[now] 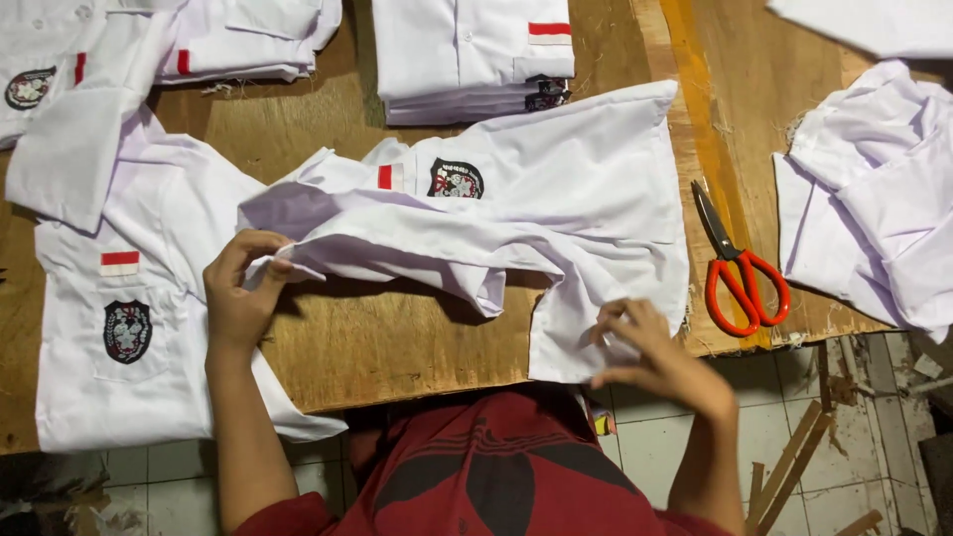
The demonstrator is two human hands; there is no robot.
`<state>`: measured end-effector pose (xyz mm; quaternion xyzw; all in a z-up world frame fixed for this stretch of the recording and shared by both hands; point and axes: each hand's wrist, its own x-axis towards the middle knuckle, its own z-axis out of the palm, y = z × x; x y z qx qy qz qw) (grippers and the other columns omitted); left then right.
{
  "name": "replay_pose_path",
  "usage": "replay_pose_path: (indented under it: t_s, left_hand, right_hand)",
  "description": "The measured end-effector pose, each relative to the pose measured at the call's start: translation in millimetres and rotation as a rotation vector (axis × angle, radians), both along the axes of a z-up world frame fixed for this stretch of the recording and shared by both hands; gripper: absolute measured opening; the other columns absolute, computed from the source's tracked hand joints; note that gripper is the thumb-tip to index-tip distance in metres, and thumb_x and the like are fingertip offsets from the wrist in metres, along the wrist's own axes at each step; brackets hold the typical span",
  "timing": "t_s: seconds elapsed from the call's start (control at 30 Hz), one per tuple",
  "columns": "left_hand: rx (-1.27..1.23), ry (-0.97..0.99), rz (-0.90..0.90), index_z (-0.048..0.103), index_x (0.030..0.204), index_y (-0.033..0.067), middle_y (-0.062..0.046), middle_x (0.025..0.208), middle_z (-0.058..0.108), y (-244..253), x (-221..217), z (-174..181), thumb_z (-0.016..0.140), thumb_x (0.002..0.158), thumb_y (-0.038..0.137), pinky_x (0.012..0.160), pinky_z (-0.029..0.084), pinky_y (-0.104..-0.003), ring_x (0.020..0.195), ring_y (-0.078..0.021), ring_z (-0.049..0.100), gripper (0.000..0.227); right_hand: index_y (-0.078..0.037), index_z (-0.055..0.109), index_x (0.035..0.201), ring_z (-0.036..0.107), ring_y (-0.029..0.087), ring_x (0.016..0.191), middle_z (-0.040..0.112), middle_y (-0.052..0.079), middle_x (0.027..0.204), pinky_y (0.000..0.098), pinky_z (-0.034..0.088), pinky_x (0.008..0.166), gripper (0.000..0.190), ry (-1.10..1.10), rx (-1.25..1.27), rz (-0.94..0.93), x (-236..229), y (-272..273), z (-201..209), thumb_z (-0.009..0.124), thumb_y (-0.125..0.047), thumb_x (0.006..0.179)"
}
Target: Folding white school uniform shirts and trimming loose threads with scissors
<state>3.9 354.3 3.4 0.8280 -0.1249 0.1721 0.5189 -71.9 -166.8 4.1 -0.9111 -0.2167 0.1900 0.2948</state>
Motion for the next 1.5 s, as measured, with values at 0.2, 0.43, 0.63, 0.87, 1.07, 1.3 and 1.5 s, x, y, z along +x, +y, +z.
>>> replay_pose_path:
  t_s: [0.2,0.43,0.63,0.87,1.07,1.3,1.5]
  left_hand:
    - [-0.095,0.081,0.157,0.06,0.11,0.0021,-0.015,0.104,0.072,-27.4,2.7,12.5,0.055,0.116,0.036,0.091,0.052,-0.036,0.096,-0.0225,0.069,0.035]
    - [-0.052,0.077,0.221,0.06,0.113,0.0051,-0.01,0.085,0.066,-0.3,11.9,-45.3,0.056,0.118,0.034,0.073,0.049,-0.031,0.074,-0.0119,0.053,0.03]
    - [-0.055,0.09,0.26,0.06,0.111,0.0058,-0.004,0.067,0.052,9.2,-2.9,-44.4,0.055,0.116,0.039,0.062,0.042,-0.027,0.062,-0.0087,0.045,0.034]
    - [-0.093,0.162,0.256,0.06,0.107,0.0081,0.002,0.069,0.046,4.9,-17.5,-27.0,0.054,0.113,0.038,0.059,0.034,-0.023,0.062,-0.0056,0.039,0.031]
    - [-0.148,0.231,0.192,0.062,0.101,0.0083,0.005,0.065,0.047,11.9,-33.6,-4.7,0.063,0.103,0.039,0.055,0.02,-0.021,0.058,-0.0021,0.035,0.031]
    - [0.308,0.547,0.191,0.067,0.105,0.0156,-0.007,0.105,0.077,-13.3,-15.8,24.2,0.063,0.102,0.036,0.082,0.047,-0.035,0.111,-0.0211,0.071,0.021]
    - [0.572,0.699,0.125,0.066,0.111,0.0205,0.003,0.109,0.078,-41.5,-13.0,27.7,0.051,0.101,0.046,0.084,0.047,-0.04,0.096,-0.0275,0.071,0.032]
  right_hand:
    - [-0.041,0.05,0.142,0.03,0.029,0.143,0.029,0.007,0.157,0.0548,0.028,0.107,0.079,-0.008,-0.296,-0.171,-40.5,22.0,-29.2,0.083,-0.014,0.076]
    - [-0.029,0.082,0.111,0.051,0.033,0.137,0.058,0.012,0.144,0.0537,0.03,0.11,0.057,0.003,0.121,-0.206,-41.1,-10.5,-11.9,0.073,0.011,0.071]
    - [-0.015,0.086,0.101,0.07,0.044,0.113,0.072,0.018,0.123,0.0574,0.048,0.101,0.036,-0.03,0.363,-0.323,-34.0,-43.8,-20.0,0.067,0.007,0.08]
    - [-0.008,0.078,0.102,0.069,0.023,0.1,0.074,0.011,0.106,0.0372,0.05,0.094,0.016,-0.186,0.553,-0.637,-54.6,-97.5,-63.9,0.064,-0.009,0.094]
    - [-0.016,0.05,0.076,0.039,0.007,0.066,0.042,-0.01,0.069,0.0236,0.03,0.058,0.049,-0.324,0.763,-0.955,-76.2,-125.3,-70.1,0.059,-0.053,0.108]
    - [-0.006,0.067,0.091,0.043,0.014,0.062,0.052,0.0,0.07,0.0268,0.032,0.053,0.048,0.099,0.216,-0.99,-34.8,-86.0,-15.2,0.06,-0.051,0.104]
    - [-0.001,0.06,0.078,0.034,0.017,0.062,0.039,0.004,0.065,0.0333,0.026,0.057,0.049,0.126,-0.078,-0.882,-19.3,-79.0,-7.2,0.061,-0.043,0.105]
